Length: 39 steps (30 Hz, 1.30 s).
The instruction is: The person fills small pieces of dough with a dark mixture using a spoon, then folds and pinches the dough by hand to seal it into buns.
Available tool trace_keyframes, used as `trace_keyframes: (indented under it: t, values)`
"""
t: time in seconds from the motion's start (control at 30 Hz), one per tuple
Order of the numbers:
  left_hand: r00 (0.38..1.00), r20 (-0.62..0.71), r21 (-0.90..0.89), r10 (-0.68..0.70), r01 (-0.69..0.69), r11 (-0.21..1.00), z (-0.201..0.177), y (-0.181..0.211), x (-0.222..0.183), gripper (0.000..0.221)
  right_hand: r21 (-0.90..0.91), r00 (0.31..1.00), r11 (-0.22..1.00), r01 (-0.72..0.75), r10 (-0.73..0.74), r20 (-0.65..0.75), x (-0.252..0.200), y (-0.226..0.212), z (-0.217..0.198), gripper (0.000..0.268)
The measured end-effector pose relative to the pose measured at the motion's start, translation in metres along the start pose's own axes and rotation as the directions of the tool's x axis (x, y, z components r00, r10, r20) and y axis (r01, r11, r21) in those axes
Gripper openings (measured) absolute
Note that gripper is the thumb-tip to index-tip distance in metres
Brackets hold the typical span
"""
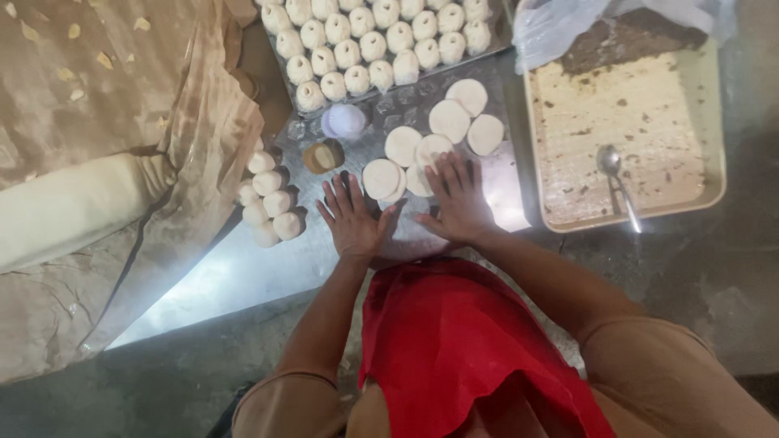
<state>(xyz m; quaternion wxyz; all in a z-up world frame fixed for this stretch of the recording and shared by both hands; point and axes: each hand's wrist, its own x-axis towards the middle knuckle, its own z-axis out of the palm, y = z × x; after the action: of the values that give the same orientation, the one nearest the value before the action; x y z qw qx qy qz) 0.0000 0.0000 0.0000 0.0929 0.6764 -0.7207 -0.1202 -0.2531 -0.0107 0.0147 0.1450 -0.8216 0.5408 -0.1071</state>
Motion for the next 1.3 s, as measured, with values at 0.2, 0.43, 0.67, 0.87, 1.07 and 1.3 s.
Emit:
trace_keyframes:
  t: [0.2,0.43,0.67,0.87,1.07,1.3]
  values:
    - [0.994,-0.097,-0.186,-0.056,0.037,0.982,0.024,-0.023,-0.004,0.088,0.293,0.998,0.956,0.027,-0.01,-0.061,-0.023,0.017,-0.018,0.077]
    - [0.967,0.159,-0.145,-0.199,0.223,0.964,-0.005,-0.063,-0.025,0.039,0.19,0.981,0.962,-0.194,0.192,0.032,-0.068,0.04,-0.019,0.05]
    - [0.971,0.233,-0.337,-0.047,0.126,0.933,-0.014,-0.046,-0.021,0.026,0.187,0.773,0.833,-0.521,0.368,0.516,-0.032,-0.004,-0.071,0.043]
    - [0.991,0.095,-0.375,0.097,-0.054,0.925,-0.066,-0.02,-0.034,0.04,0.479,0.967,0.842,-0.25,0.197,0.16,-0.029,-0.021,-0.119,0.025]
    - [0.996,0.073,-0.573,0.054,-0.003,0.82,-0.1,-0.027,-0.027,0.027,0.898,0.882,0.365,-0.245,0.468,0.05,0.037,-0.001,-0.108,0.023]
    - [0.879,0.476,-0.879,0.005,0.476,0.032,-0.079,-0.028,-0.008,0.037,0.615,0.871,0.659,-0.433,0.483,0.095,0.042,-0.015,-0.074,0.035]
